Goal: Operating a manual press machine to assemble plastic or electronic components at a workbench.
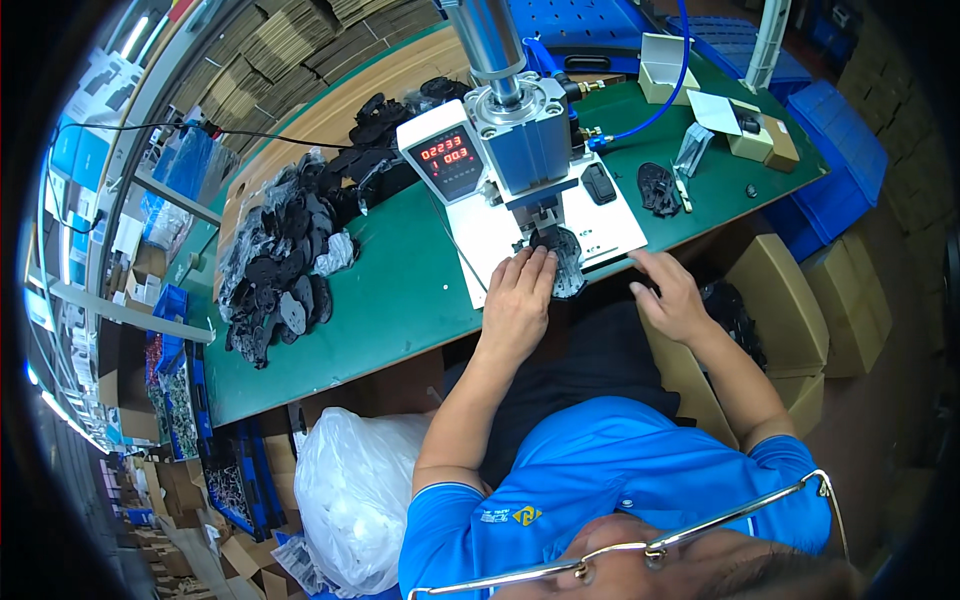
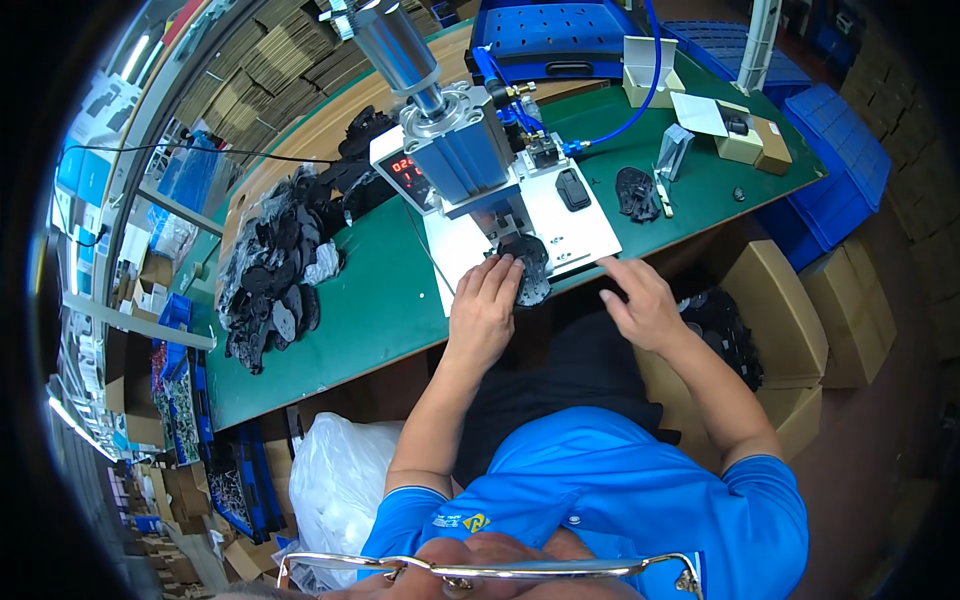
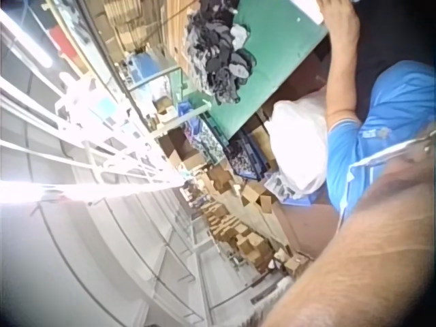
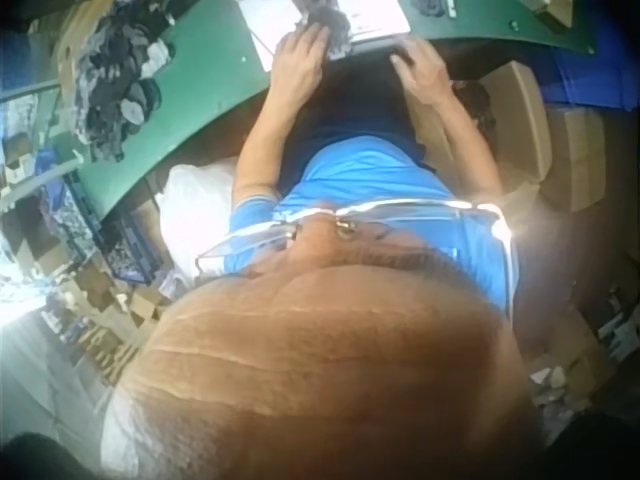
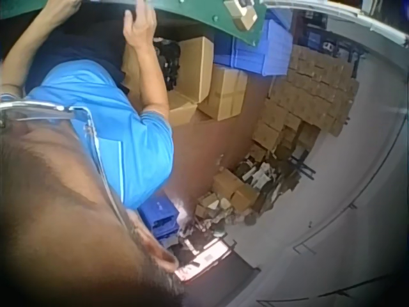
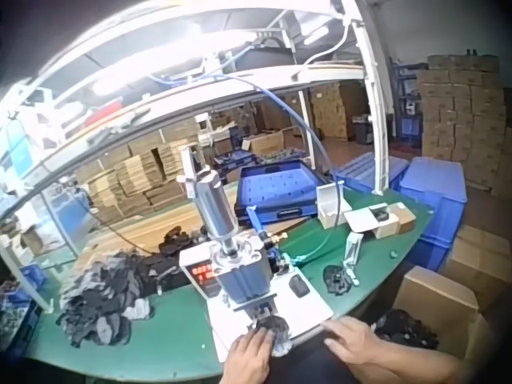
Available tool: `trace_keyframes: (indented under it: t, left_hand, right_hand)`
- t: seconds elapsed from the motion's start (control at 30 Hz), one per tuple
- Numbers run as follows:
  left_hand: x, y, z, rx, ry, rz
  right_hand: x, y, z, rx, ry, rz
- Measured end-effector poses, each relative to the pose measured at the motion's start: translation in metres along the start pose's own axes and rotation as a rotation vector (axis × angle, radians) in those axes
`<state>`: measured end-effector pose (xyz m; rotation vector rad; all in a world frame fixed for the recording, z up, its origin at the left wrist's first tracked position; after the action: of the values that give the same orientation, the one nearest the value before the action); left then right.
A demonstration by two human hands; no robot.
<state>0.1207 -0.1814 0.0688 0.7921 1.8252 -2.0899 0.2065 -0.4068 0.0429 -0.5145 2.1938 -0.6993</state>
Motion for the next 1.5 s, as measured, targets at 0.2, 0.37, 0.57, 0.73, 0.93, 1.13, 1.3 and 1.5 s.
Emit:
trace_keyframes:
  t: [0.2,0.37,0.57,0.73,0.93,1.13,1.3,1.5]
  left_hand:
    - [0.01,-0.004,-0.009,0.056,-0.06,0.011]
    - [0.016,0.008,-0.011,0.158,-0.094,0.019]
    - [0.045,-0.037,-0.061,0.288,-0.209,0.082]
    - [0.12,-0.085,-0.25,-0.217,-0.581,0.372]
    - [0.224,-0.172,-0.405,-0.518,-1.548,0.359]
    - [0.26,-0.16,-0.423,-0.337,-1.728,0.129]
    - [0.23,-0.146,-0.393,-0.374,-1.36,0.397]
    - [0.255,-0.116,-0.388,0.302,-1.235,0.609]
  right_hand:
    - [-0.059,0.05,-0.04,-0.043,-0.243,-0.08]
    - [-0.061,0.072,-0.021,0.009,-0.179,-0.069]
    - [-0.055,0.074,-0.025,-0.027,-0.207,0.075]
    - [-0.055,0.075,-0.023,-0.034,-0.176,0.097]
    - [-0.057,0.075,-0.026,-0.056,-0.187,0.106]
    - [-0.06,0.074,-0.029,-0.054,-0.197,0.104]
    - [-0.057,0.073,-0.025,-0.035,-0.176,0.105]
    - [-0.06,0.077,-0.029,-0.061,-0.191,0.084]
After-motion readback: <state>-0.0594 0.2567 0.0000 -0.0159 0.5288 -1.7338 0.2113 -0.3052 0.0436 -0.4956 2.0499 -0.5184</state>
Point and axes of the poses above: each hand's wrist, its own x-axis away from the middle knuckle, its own y-axis out of the palm, z = x × y, the point moved 9 cm from there along -x, towards the middle knuckle, and after that the axes turned 2 degrees about -y, right-handed, at the moved point
